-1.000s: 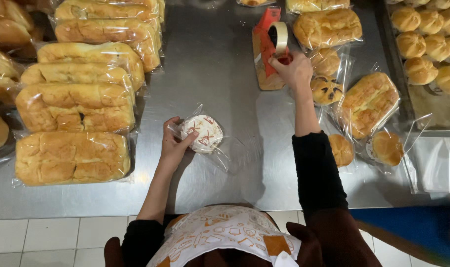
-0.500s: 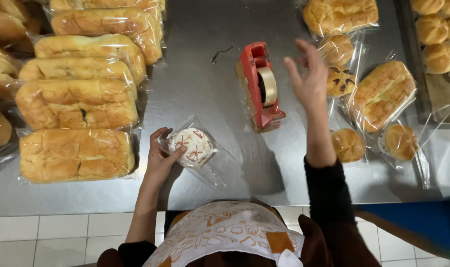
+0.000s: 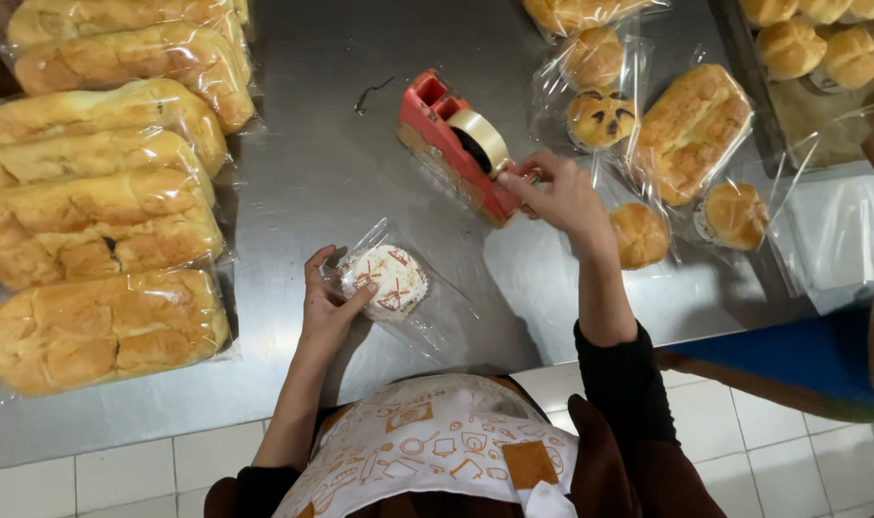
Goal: The person packages various bakery items by placing them into plastic bags and securing the bags with tape from a dispenser.
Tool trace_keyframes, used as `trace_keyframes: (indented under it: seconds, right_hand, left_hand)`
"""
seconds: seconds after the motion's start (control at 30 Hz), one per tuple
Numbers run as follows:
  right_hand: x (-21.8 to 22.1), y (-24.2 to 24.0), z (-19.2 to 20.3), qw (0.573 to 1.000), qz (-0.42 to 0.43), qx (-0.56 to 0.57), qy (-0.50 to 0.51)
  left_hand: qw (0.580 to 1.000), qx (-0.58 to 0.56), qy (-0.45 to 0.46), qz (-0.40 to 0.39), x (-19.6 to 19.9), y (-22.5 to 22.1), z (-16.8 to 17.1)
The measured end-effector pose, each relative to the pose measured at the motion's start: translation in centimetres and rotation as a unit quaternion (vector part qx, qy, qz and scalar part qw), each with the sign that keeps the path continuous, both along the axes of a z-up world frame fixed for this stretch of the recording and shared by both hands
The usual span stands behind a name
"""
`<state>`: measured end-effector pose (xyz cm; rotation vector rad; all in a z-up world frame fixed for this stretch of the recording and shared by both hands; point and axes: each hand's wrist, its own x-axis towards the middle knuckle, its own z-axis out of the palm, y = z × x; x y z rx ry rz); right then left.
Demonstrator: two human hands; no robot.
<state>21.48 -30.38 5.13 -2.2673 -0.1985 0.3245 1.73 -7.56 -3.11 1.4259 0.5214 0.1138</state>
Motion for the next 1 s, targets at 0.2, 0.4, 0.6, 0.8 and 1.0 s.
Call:
trace_keyframes:
  seconds: [0.2,0.4,0.6,0.8,1.0]
  right_hand:
    - [-0.6,-2.1,-2.3,0.914,-0.104,0.366,0.138]
    - [-4.2,-2.1,-8.8,0.918,-0.137,0.371,-0.028]
    - [-3.6,-2.9,-9.3,0.917,-0.156,0.355,-0.091]
    - [-9.9,3.7,-1.5,0.950,0.201,0.234,-0.051]
    - [-9.5,8.1,-3.1,0.952,0.289,-0.094,-0.035]
  left_hand:
    - [1.000,-0.004,-0.031,0.002,0.7,-0.3,-0.6]
    - [0.999,0.009,-0.030,0.011,0.9,-0.4,-0.3]
    - [0.997,-0.012,-0.066,0.032,1.1,-0.6,-2.3]
    - [0.997,-0.047,-0.063,0.021,0.5,-0.7,-1.9]
    - [0.995,-0.079,-0.062,-0.015,0.2,0.1,-1.9]
